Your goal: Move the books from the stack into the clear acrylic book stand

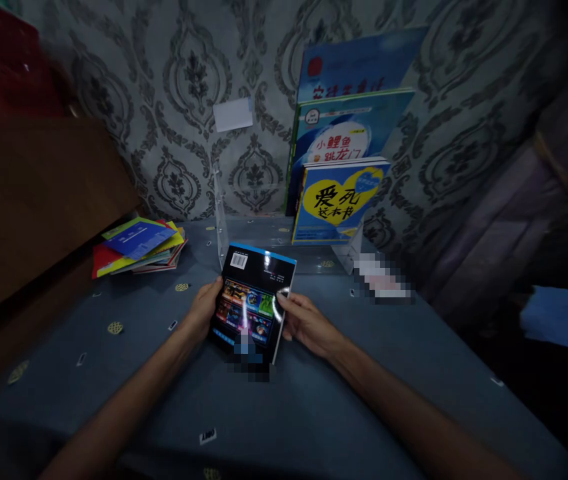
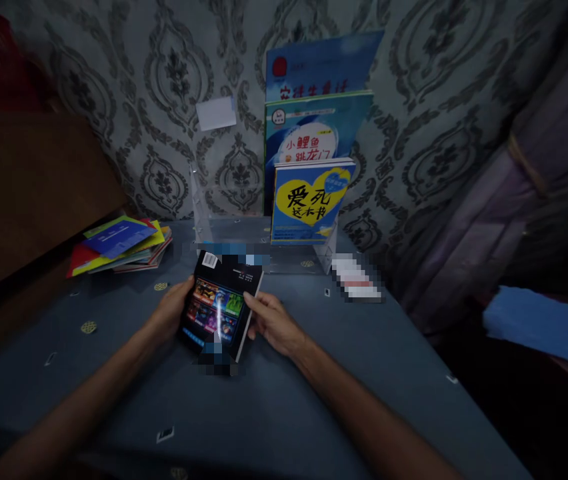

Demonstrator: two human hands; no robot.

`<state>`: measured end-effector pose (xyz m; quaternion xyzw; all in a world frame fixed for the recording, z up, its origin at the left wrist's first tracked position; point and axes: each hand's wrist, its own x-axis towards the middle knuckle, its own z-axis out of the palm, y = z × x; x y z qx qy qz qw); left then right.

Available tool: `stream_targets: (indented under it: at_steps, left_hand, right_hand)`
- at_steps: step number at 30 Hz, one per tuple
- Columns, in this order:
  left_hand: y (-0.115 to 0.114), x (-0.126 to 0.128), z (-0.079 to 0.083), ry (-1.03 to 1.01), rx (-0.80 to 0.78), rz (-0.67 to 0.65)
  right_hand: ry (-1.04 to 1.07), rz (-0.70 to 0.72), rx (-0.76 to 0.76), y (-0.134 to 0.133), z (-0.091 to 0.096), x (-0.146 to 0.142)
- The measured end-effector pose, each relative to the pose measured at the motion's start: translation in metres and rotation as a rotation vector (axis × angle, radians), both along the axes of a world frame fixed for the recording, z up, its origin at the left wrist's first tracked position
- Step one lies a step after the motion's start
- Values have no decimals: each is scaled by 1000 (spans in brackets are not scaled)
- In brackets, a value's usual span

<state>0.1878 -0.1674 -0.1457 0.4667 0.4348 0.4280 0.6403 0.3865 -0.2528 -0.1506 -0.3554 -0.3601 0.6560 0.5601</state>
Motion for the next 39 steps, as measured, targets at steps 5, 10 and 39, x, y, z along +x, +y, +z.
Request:
stream_targets:
  at_steps: [5,10,39]
  left_hand:
    - [-9,13,6,-165,18,-12]
    - [-12,12,7,-287,86,-66]
    - [-12,7,4,-284,129,-136]
  right_hand:
    - [55,3,-13,5,0,-3]
    - [58,-82,-7,10,2,-6]
    - [-31,-223,96,16,-3,25]
